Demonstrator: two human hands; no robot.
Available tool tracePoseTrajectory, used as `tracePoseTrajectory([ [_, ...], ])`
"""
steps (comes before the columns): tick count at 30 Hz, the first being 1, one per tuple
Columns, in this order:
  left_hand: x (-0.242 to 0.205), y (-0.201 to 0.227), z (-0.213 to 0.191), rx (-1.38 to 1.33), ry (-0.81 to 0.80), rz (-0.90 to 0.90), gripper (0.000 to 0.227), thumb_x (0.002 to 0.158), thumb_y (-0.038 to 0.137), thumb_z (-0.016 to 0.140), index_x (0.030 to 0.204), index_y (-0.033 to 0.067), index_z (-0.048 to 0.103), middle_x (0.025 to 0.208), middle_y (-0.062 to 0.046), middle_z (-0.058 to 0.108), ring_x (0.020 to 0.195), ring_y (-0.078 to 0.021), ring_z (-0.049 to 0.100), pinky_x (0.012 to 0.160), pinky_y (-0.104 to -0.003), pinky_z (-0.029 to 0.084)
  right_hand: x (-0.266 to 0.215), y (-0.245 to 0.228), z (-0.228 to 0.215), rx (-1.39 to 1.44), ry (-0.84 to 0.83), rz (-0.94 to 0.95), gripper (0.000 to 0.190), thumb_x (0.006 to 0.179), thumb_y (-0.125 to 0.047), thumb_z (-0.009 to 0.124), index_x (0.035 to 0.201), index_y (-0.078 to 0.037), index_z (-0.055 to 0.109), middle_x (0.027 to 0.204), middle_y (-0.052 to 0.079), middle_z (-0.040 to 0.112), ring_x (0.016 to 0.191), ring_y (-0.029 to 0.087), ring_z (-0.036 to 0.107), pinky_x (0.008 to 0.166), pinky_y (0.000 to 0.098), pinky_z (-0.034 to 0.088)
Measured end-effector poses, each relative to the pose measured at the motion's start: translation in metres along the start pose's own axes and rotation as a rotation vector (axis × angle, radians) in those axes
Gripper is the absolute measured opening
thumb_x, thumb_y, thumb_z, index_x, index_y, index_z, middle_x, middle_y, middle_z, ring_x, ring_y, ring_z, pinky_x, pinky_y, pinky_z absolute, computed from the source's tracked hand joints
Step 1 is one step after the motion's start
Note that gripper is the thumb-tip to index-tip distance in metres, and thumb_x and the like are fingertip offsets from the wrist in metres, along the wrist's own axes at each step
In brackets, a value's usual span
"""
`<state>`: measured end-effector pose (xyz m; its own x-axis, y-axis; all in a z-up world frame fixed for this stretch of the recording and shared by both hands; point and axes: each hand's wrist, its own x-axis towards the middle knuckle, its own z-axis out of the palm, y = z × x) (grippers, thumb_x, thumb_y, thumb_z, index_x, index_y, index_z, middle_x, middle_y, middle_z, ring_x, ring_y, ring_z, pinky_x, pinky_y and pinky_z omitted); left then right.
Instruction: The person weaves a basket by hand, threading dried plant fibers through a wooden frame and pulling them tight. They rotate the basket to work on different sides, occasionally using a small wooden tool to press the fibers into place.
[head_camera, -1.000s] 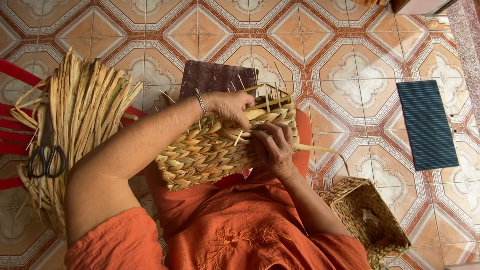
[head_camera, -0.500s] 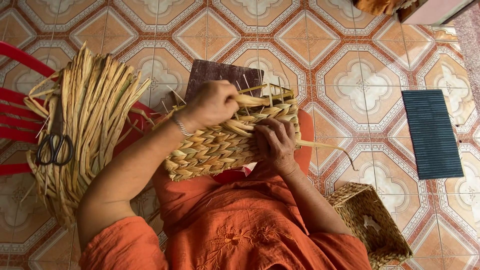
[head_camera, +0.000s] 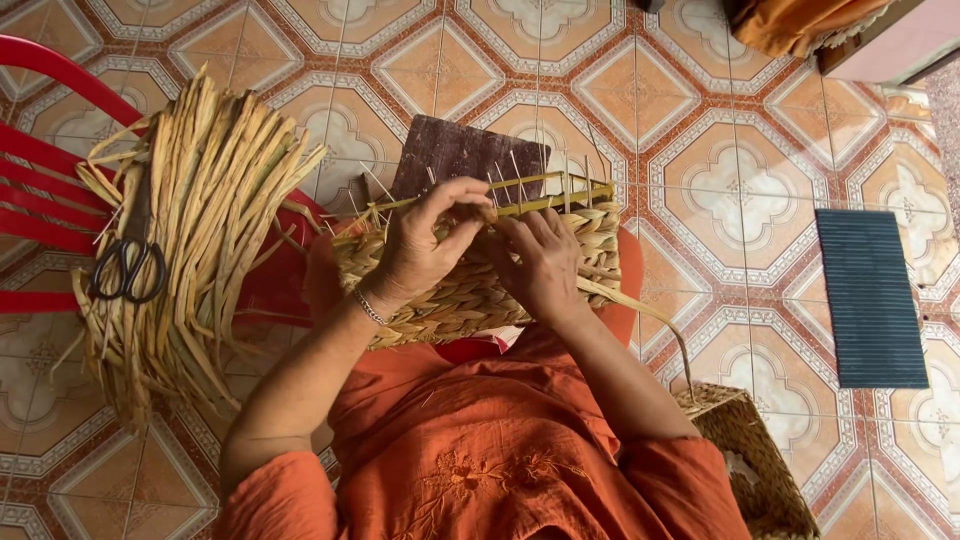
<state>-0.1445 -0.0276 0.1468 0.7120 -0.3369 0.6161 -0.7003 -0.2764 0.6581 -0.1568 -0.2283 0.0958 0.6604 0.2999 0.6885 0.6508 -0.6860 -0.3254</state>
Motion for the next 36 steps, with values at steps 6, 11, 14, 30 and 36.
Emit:
tracePoseTrajectory([
  [6, -0.021, -0.022, 0.016, 0.219, -0.027, -0.079, 0.029, 0.093, 0.001, 0.071, 0.122, -0.0026, 0.066, 0.1, -0.013, 0.073, 0.08, -0.0208, 0.073, 0.068, -0.029, 0.064, 0.008, 0.0, 0.004, 0.05, -0.017, 0.088, 0.015, 0.09, -0.01, 0.078, 0.099, -0.009, 0.067, 0.086, 0.003, 0.065, 0.075, 0.018, 0.056, 0.067, 0.0359, 0.043],
  [11, -0.027, -0.03, 0.031, 0.371, -0.021, -0.012, 0.013, 0.094, 0.002, 0.071, 0.105, -0.0053, 0.071, 0.093, -0.014, 0.073, 0.071, -0.0212, 0.073, 0.06, -0.03, 0.062, 0.012, -0.012, -0.006, 0.104, 0.025, 0.047, 0.015, 0.092, -0.005, 0.073, 0.104, -0.008, 0.066, 0.096, 0.005, 0.066, 0.086, 0.021, 0.059, 0.074, 0.0371, 0.044],
  [14, -0.025, -0.045, 0.039, 0.43, 0.004, 0.023, 0.006, 0.094, 0.001, 0.071, 0.097, -0.003, 0.07, 0.087, -0.012, 0.072, 0.066, -0.019, 0.071, 0.056, -0.029, 0.061, 0.01, -0.001, 0.004, 0.109, 0.051, 0.005, 0.013, 0.093, -0.004, 0.072, 0.104, -0.008, 0.066, 0.096, 0.005, 0.066, 0.084, 0.02, 0.058, 0.073, 0.0368, 0.043],
  [30, -0.035, -0.036, 0.027, 0.201, -0.012, 0.062, 0.021, 0.1, -0.003, 0.063, 0.12, -0.0051, 0.069, 0.111, -0.017, 0.071, 0.083, -0.0213, 0.073, 0.066, -0.024, 0.065, 0.021, 0.002, -0.043, 0.413, -0.082, 0.052, 0.013, 0.096, -0.016, 0.078, 0.105, -0.007, 0.074, 0.104, 0.011, 0.073, 0.093, 0.017, 0.075, 0.074, 0.0249, 0.062],
  [36, -0.035, -0.055, 0.027, 0.3, -0.02, -0.04, 0.014, 0.099, -0.001, 0.066, 0.112, -0.0043, 0.071, 0.109, -0.016, 0.07, 0.079, -0.0189, 0.071, 0.062, -0.023, 0.064, -0.016, 0.017, -0.037, 0.671, -0.242, 0.477, 0.014, 0.097, -0.018, 0.074, 0.087, -0.008, 0.075, 0.092, 0.008, 0.077, 0.084, 0.013, 0.077, 0.072, 0.0272, 0.063],
])
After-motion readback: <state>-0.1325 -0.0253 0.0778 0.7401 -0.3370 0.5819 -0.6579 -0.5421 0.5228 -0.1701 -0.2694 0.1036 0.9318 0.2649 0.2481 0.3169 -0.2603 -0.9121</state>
